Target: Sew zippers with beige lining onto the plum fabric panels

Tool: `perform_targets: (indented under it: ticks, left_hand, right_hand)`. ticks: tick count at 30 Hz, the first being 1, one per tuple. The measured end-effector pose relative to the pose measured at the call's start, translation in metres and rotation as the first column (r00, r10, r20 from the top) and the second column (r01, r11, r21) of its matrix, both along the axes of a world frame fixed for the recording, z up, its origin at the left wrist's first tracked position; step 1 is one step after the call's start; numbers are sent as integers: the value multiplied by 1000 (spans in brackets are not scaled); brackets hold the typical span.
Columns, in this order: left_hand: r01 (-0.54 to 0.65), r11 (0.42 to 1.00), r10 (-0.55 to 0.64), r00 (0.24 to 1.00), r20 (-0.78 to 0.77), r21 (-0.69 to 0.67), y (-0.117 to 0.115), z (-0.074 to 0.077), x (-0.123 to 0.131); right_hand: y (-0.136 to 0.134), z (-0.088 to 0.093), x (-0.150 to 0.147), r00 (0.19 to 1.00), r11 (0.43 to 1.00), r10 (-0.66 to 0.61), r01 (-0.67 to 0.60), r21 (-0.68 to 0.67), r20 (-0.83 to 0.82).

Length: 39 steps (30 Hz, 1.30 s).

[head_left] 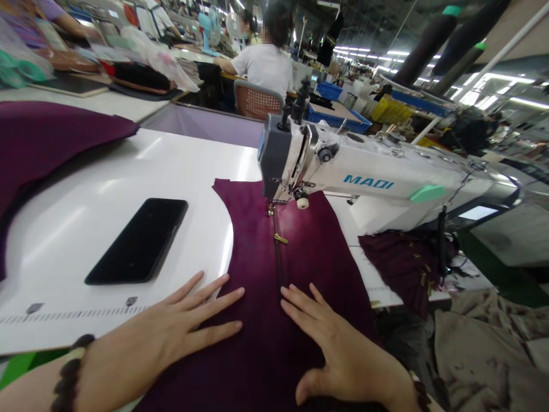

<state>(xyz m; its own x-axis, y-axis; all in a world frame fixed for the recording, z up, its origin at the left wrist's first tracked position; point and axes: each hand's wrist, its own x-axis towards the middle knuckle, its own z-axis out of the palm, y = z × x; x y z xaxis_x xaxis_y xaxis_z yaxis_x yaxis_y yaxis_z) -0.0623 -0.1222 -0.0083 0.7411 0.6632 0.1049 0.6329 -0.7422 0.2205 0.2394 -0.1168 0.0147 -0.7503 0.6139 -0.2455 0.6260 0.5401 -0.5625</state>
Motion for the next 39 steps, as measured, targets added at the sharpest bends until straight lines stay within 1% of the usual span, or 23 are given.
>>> perform_targets:
  ticks: [2, 3, 5, 7, 9, 11, 12, 13, 15, 17, 19, 21, 22, 24, 25, 26, 27, 28, 30, 31, 33, 36, 39]
  left_hand:
    - [95, 995, -96, 992, 79, 12, 2, 6, 4]
    - [113, 994, -113, 983, 145, 10, 4, 11, 8]
    - [85, 996, -81, 951, 297, 1, 8, 22, 23]
    - [46, 999, -47, 909, 415, 13, 13, 36, 47]
    - [51, 998, -65, 891, 449, 44, 19, 48, 72]
    - [88, 994, -107, 866, 489, 61, 24, 57, 91]
    - [91, 994, -113, 841, 528, 68, 25, 59, 95]
    - [70, 994, -105, 807, 581, 83, 26, 60, 97]
    - [-50, 991, -46, 736, 675, 121, 26, 56, 91]
    - [-191, 972, 41, 716, 697, 139, 24, 45, 81]
    - [-215, 966, 86, 786, 613, 140, 21, 29, 73]
    - [-156, 976, 68, 879, 472, 150, 17, 12, 73]
    - [-130, 978, 53, 908, 415, 161, 15, 5, 75]
    - [-127, 975, 55, 931, 361, 180, 12, -7, 81]
    - [-137, 974, 63, 931, 360, 183, 12, -11, 84]
    - [-148, 972, 72, 928, 366, 183, 12, -13, 87]
    - [-156, 970, 77, 924, 374, 184, 13, -15, 90]
    - [-160, 969, 78, 921, 382, 188, 14, -15, 92]
    - [-161, 968, 72, 914, 399, 195, 16, -15, 95]
    - [-160, 967, 67, 910, 408, 197, 17, -14, 96]
    - [-180, 964, 79, 897, 435, 196, 19, -14, 97]
    - [-230, 959, 131, 878, 460, 166, 21, -15, 97]
    - [-210, 965, 122, 887, 446, 154, 21, -17, 97]
  right_hand:
    - [0, 2, 1, 1000, 1000, 19, -19, 13, -16]
    - [-1, 3, 1, 999, 999, 33, -32, 23, -22]
    - [-5, 4, -1, 998, 997, 62, -60, 55, -32]
    - [-11, 2, -7, 997, 991, 66, -61, 118, -38]
    - [-19, -2, -14, 998, 972, -5, 18, 234, -57]
    - [-26, -6, -20, 982, 924, -151, 181, 336, -112]
    - [-28, -9, -20, 965, 901, -214, 256, 350, -153]
    - [-30, -11, -19, 946, 889, -259, 312, 335, -194]
    - [-30, -15, -12, 921, 898, -302, 361, 251, -245]
    - [-28, -18, -1, 907, 906, -332, 383, 180, -258]
    - [-28, -20, 9, 872, 890, -421, 451, 74, -251]
    - [-27, -19, 15, 831, 861, -503, 505, -56, -238]
    - [-27, -18, 16, 800, 832, -555, 539, -132, -227]
    - [-28, -13, 16, 709, 731, -678, 621, -283, -195]
    - [-28, -10, 15, 639, 651, -751, 673, -352, -167]
    - [-29, -7, 14, 549, 550, -825, 727, -412, -132]
    - [-30, -6, 13, 457, 450, -884, 771, -450, -100]
    - [-30, -5, 12, 379, 369, -922, 803, -468, -77]
    - [-31, -5, 12, 276, 254, -961, 834, -489, -28]
    - [-31, -6, 13, 252, 224, -968, 838, -498, -10]
    - [-30, -8, 14, 244, 202, -970, 832, -517, 15]
    - [-28, -9, 16, 270, 215, -962, 825, -524, 32]
    - [-26, -8, 17, 286, 199, -955, 810, -551, 74]
